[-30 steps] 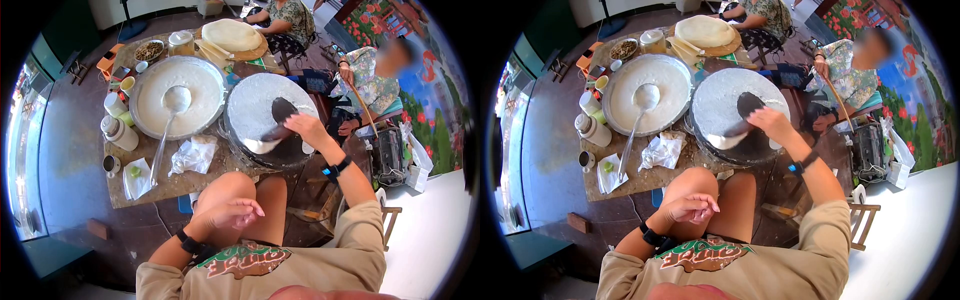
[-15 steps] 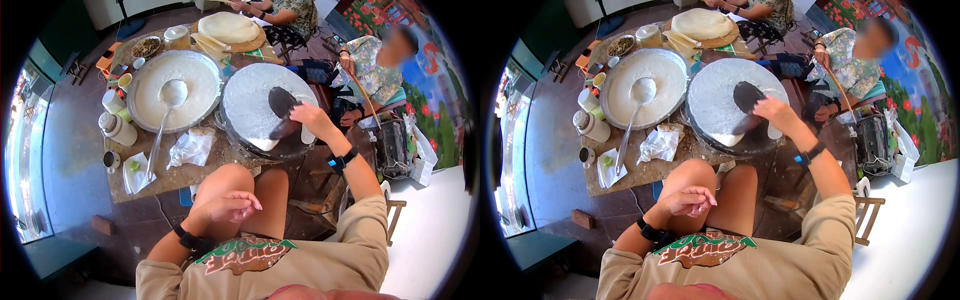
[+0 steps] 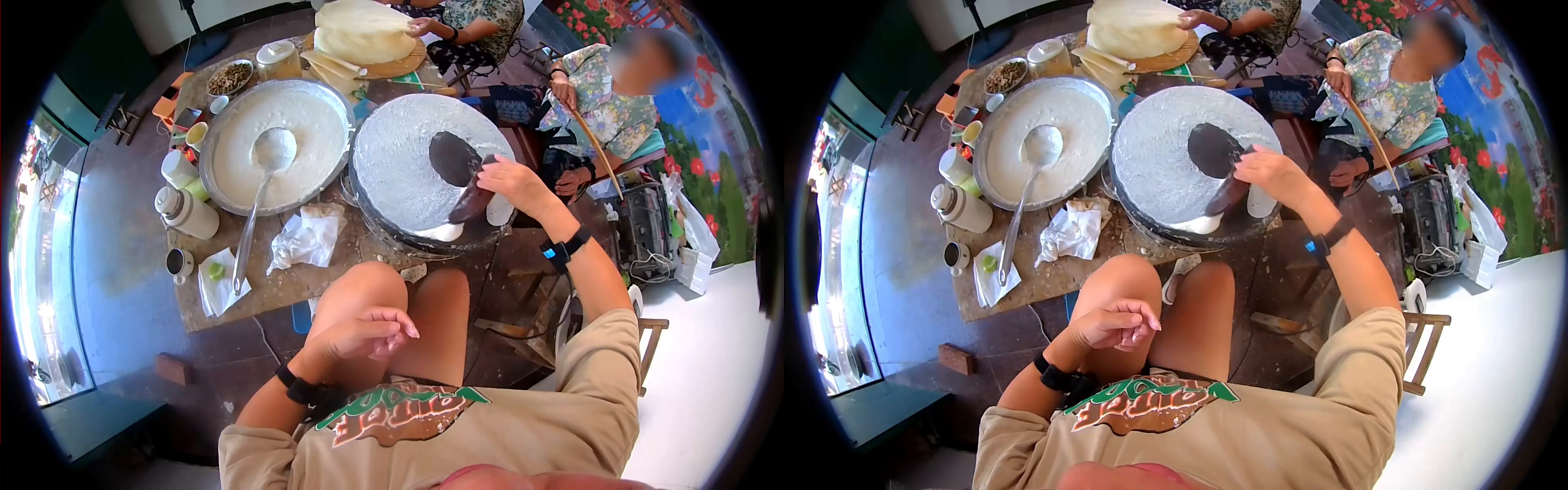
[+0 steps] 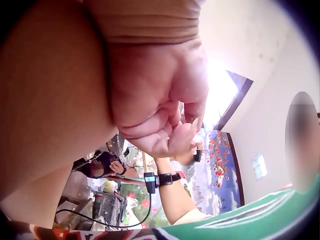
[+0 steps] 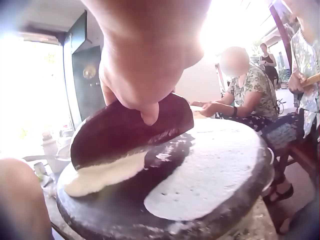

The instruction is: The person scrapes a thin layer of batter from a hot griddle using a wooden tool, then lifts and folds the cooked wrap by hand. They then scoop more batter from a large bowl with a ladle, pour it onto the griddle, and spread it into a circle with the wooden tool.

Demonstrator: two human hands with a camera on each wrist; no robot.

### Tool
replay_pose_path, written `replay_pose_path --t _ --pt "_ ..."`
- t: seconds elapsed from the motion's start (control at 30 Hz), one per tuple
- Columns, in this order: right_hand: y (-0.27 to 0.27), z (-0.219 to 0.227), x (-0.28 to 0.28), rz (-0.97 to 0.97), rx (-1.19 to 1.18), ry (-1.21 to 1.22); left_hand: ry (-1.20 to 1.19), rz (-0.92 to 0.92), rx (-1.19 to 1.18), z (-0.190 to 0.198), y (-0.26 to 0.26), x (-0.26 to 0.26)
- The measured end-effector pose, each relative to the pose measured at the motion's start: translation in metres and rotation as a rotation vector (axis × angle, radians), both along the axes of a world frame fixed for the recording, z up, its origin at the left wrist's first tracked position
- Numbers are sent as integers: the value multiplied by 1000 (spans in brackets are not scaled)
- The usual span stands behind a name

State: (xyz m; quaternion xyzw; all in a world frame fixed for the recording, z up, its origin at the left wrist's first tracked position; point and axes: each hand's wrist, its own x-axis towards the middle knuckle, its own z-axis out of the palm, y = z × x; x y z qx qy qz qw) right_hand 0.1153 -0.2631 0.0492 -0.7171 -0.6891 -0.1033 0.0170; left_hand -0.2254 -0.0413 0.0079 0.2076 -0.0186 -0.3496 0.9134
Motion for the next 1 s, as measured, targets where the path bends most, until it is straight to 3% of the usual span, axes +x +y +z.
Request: replay_pose_path --t 0.2,0.4,0.5,0.63,0.73,0.9,1.0 --pt "52 -12 -30 139 106 83 11 24 67 0 -6 1" --pt "-3 6 -1 87 -52 -22 13 65 86 -2 -5 -1" --pt "0 4 8 94 56 -53 39 69 93 -4 -5 -2" --pt "43 -8 -30 186 148 63 17 72 121 -3 -9 3" --pt "33 -11 -27 237 103 33 26 83 126 -3 -10 0" --pt "-15 4 17 129 56 -42 39 86 82 -5 -5 -2" --pt "1 7 10 172 113 -12 45 77 86 -4 -3 0"
